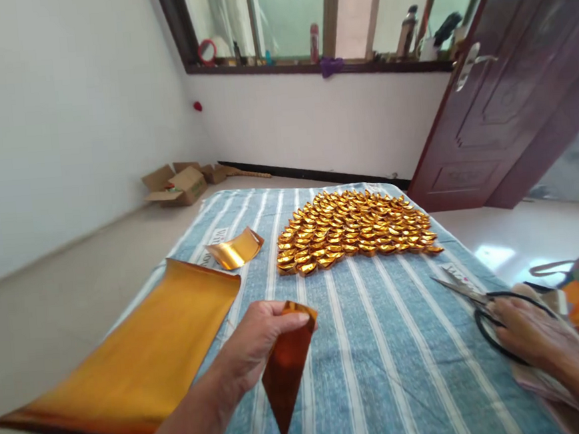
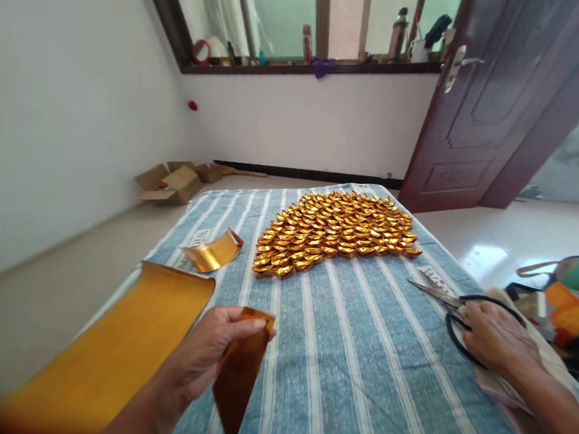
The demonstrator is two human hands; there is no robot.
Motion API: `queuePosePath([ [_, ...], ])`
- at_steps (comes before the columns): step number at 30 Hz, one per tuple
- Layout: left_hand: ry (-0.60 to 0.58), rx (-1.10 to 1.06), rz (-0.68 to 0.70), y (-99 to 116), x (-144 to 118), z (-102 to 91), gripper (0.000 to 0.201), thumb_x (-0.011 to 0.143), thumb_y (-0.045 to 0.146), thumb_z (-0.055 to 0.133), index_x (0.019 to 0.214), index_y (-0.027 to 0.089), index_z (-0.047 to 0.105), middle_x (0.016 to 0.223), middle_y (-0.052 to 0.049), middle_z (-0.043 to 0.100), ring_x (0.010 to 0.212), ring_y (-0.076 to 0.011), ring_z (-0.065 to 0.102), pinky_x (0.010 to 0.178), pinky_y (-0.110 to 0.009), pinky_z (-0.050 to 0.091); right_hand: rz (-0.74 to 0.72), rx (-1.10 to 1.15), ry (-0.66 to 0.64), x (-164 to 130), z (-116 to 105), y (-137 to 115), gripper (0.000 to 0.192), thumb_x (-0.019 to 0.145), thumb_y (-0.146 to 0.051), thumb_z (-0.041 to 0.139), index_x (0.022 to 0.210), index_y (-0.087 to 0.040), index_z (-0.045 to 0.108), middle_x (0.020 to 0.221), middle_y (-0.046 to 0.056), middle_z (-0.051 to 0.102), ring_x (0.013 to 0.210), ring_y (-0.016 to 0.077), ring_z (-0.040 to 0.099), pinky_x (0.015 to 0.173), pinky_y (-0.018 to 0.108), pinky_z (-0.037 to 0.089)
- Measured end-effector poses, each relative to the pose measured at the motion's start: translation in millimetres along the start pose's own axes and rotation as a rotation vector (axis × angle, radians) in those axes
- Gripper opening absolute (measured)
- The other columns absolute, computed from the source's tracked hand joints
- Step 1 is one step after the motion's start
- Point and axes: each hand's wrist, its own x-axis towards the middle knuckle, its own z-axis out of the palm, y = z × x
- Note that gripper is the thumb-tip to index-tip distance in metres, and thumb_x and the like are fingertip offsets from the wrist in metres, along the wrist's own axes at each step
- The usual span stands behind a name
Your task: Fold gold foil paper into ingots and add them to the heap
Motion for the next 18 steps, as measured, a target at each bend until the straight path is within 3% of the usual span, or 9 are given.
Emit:
queuePosePath([
  [4,-0.003,0.013,0.017,-5,-1,-4.2,0.022,0.058,0.028,0.076,0.071,0.01,0.07,0.069,-0.008,0.072,0.06,-0.0182,0.064,0.06,-0.027,0.044,0.027,0.018,-0.113,10,14,10,0.038,0.07,-0.03,0.057,0.106,-0.022,0.064,0.102,0.023,0.065,0.082,0.0309,0.067,0.067,0.042,0.042],
  [8,-0.027,0.027,0.022,-8,-3,-10.1,0.023,0.061,0.029,0.075,0.073,0.01,0.07,0.073,-0.009,0.072,0.065,-0.0203,0.066,0.062,-0.028,0.045,-0.021,-0.072,0.003,13,22,9,0.052,0.073,-0.037,0.056,0.122,-0.019,0.058,0.094,0.024,0.063,0.078,0.031,0.065,0.071,0.043,0.041],
  [12,-0.051,0.006,0.009,-8,-5,-8.9,0.021,0.06,0.027,0.075,0.073,0.01,0.071,0.074,-0.009,0.073,0.066,-0.0202,0.067,0.064,-0.028,0.046,-0.151,-0.112,-0.023,17,19,10,0.049,0.073,-0.04,0.056,0.119,-0.023,0.062,0.078,0.021,0.062,0.077,0.0347,0.062,0.074,0.047,0.039],
  [18,-0.076,-0.029,-0.017,-1,-11,-3.3,0.019,0.055,0.024,0.076,0.069,0.012,0.073,0.071,-0.008,0.074,0.064,-0.0196,0.066,0.063,-0.029,0.048,-0.226,0.13,-0.103,29,11,27,0.054,0.071,-0.042,0.055,0.122,-0.025,0.062,0.069,0.016,0.061,0.066,0.0231,0.061,0.075,0.043,0.038],
])
